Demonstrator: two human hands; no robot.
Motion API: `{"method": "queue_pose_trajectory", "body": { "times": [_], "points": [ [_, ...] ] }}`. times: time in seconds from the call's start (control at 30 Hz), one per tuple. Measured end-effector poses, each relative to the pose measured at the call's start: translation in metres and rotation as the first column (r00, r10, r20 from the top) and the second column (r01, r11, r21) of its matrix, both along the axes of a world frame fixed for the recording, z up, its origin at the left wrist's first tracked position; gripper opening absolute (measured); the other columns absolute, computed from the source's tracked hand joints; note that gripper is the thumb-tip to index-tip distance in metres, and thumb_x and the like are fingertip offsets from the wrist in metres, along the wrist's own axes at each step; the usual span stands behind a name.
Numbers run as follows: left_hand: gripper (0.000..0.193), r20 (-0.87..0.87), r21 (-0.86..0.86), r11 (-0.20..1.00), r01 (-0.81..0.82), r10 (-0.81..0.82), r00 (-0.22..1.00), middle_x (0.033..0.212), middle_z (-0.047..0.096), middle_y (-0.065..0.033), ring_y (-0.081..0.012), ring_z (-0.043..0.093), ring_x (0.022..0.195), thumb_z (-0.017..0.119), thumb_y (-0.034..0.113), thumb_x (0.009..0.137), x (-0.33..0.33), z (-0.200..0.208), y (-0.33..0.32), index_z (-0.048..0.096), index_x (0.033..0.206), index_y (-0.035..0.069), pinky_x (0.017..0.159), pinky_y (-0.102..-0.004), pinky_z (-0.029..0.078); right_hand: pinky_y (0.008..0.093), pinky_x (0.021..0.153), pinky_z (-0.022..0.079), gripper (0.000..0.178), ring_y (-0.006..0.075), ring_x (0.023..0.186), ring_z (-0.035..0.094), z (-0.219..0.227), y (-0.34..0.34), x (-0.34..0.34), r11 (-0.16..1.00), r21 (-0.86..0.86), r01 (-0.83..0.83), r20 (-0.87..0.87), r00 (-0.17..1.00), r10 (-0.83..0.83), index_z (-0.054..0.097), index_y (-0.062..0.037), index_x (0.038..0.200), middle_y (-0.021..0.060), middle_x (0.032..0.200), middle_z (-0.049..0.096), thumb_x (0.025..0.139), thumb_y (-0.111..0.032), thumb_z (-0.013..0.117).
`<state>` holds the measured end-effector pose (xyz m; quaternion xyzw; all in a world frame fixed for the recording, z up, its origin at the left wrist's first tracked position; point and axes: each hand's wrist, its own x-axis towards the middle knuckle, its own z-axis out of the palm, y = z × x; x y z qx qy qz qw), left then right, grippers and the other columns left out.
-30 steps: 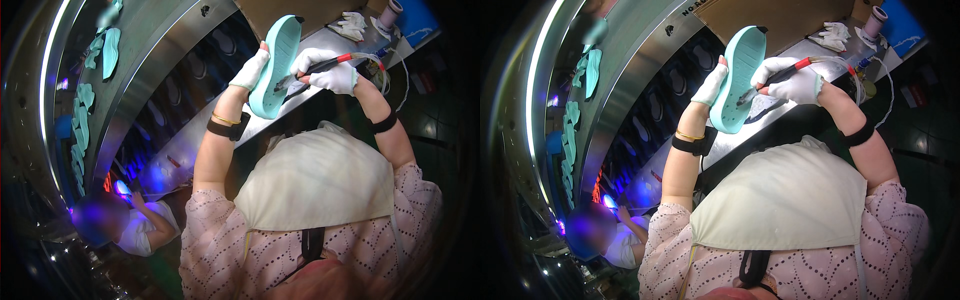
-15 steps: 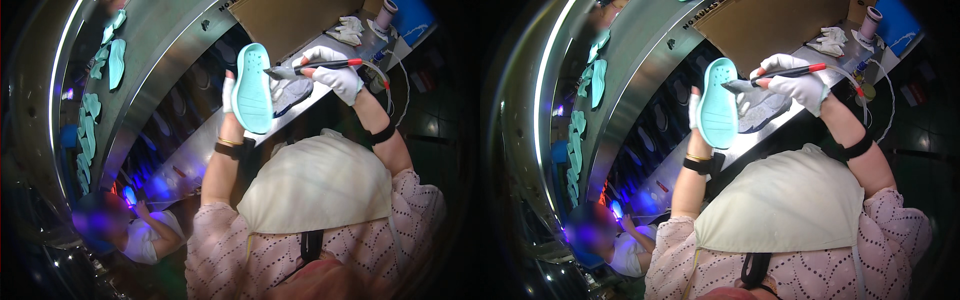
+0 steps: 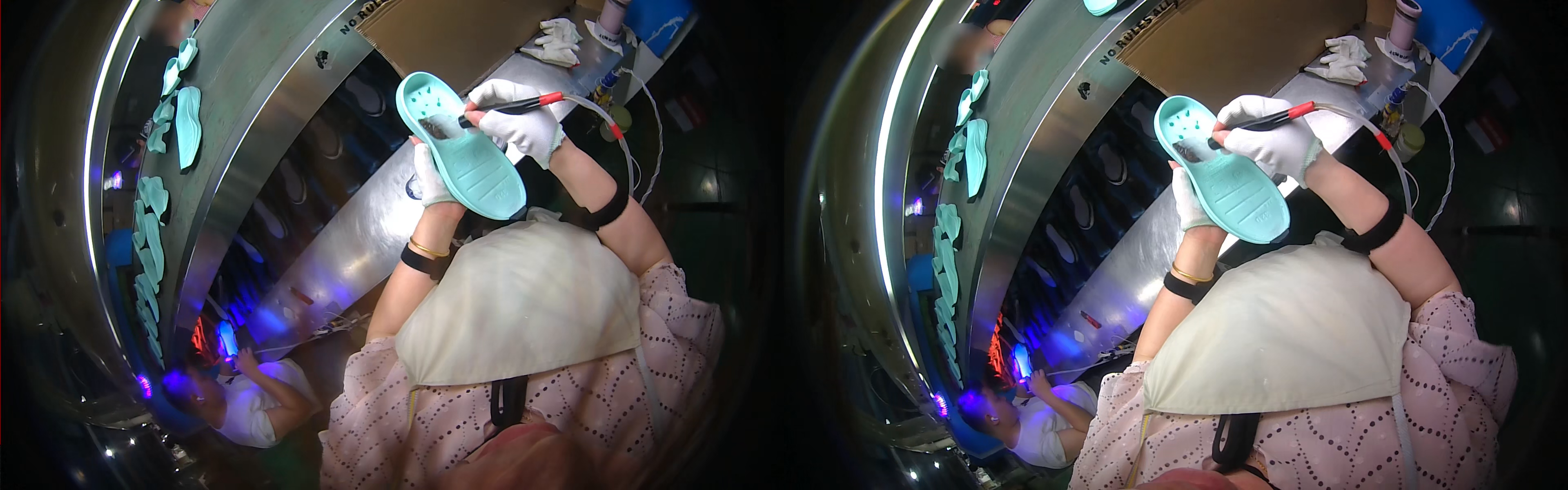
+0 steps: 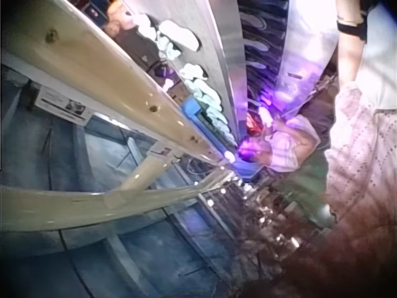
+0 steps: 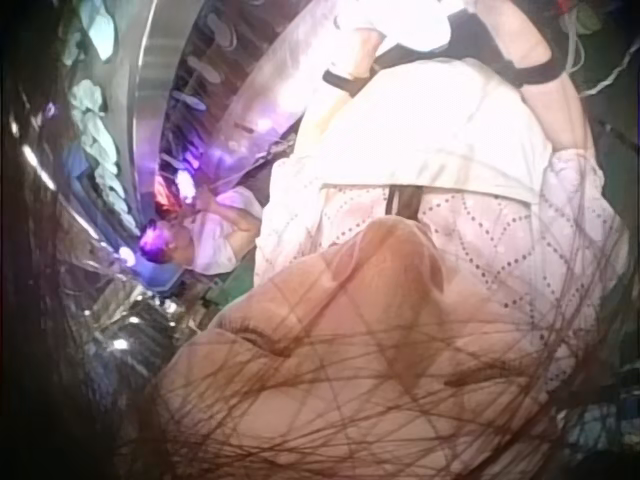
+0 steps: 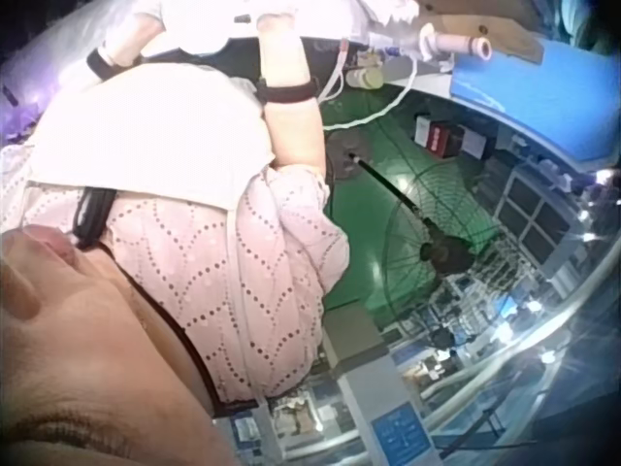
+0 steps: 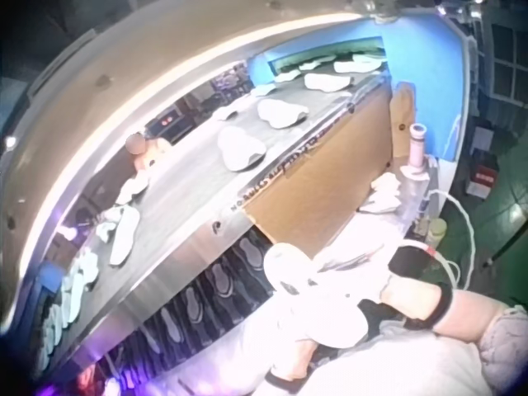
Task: Applying adhesive or primer to the surface of shoe soles using a brush.
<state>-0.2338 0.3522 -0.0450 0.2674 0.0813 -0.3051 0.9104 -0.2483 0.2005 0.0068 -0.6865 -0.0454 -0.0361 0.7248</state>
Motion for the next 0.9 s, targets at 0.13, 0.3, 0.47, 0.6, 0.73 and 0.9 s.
{"method": "queue_pose_trajectory", "body": {
  "times": [0.13,0.3,0.47,0.6,0.73,0.9],
  "points": [
    [0.063,0.02,0.116,0.989,-0.096,0.094,0.995,0.117,0.053,-0.0093,-0.0248,0.053,0.105,0.024,0.058,0.089,0.012,-0.007,0.005,0.042,0.126,0.011,0.091,-0.0377,0.043,0.0242,0.07,0.047,0.01,0.0111,0.075,0.058,-0.019,0.015,0.0,0.998,-0.043,0.044,0.312,0.95,-0.028,0.061,-0.0035,0.082,0.0046,0.082,0.062,0.075,-0.007,0.066],
    [0.064,0.068,-0.155,0.983,-0.095,0.106,0.992,0.121,0.051,-0.0154,-0.0304,0.049,0.11,0.021,0.057,0.089,0.008,-0.005,0.01,0.036,0.13,0.01,0.097,-0.0418,0.037,0.0264,0.073,0.046,0.011,0.0147,0.076,0.058,-0.018,0.012,-0.022,0.984,-0.042,-0.173,0.15,0.973,0.178,0.062,-0.0035,0.081,0.005,0.08,0.062,0.072,-0.003,0.066],
    [0.065,0.115,-0.135,0.985,-0.103,0.119,0.986,0.121,0.051,-0.0162,-0.0334,0.048,0.111,0.021,0.057,0.089,0.015,-0.007,0.017,0.036,0.13,0.01,0.098,-0.0445,0.037,0.0258,0.075,0.045,0.011,0.0132,0.078,0.058,-0.021,0.016,-0.032,0.988,-0.143,-0.064,0.217,0.971,0.095,0.062,-0.0023,0.084,0.0053,0.083,0.062,0.073,-0.003,0.065],
    [0.065,0.124,-0.175,0.981,-0.086,0.108,0.986,0.119,0.052,-0.0165,-0.0346,0.05,0.11,0.023,0.058,0.088,0.016,-0.007,0.023,0.037,0.13,0.01,0.096,-0.0455,0.038,0.025,0.073,0.045,0.01,0.0118,0.079,0.057,-0.02,0.011,-0.038,0.981,-0.095,-0.171,0.046,0.983,0.176,0.063,-0.0029,0.083,0.0054,0.082,0.062,0.074,-0.006,0.066],
    [0.066,0.129,-0.139,0.986,-0.093,0.111,0.985,0.113,0.056,-0.0149,-0.0345,0.054,0.103,0.028,0.061,0.086,0.018,-0.006,0.026,0.043,0.126,0.011,0.089,-0.0457,0.044,0.0249,0.075,0.046,0.01,0.0102,0.08,0.057,-0.029,0.017,-0.045,0.99,-0.002,-0.14,0.022,0.99,0.14,0.063,-0.0034,0.086,0.0038,0.086,0.063,0.076,-0.004,0.065],
    [0.063,0.044,-0.229,0.972,-0.06,0.072,0.996,0.107,0.06,-0.0123,-0.0342,0.057,0.097,0.035,0.061,0.085,0.007,0.017,0.029,0.05,0.12,0.011,0.086,-0.0458,0.046,0.0211,0.069,0.046,0.011,0.0067,0.075,0.056,-0.015,0.016,-0.056,0.99,0.03,-0.137,-0.105,0.985,0.139,0.062,-0.0036,0.085,0.001,0.081,0.063,0.076,-0.006,0.068]
  ]
}}
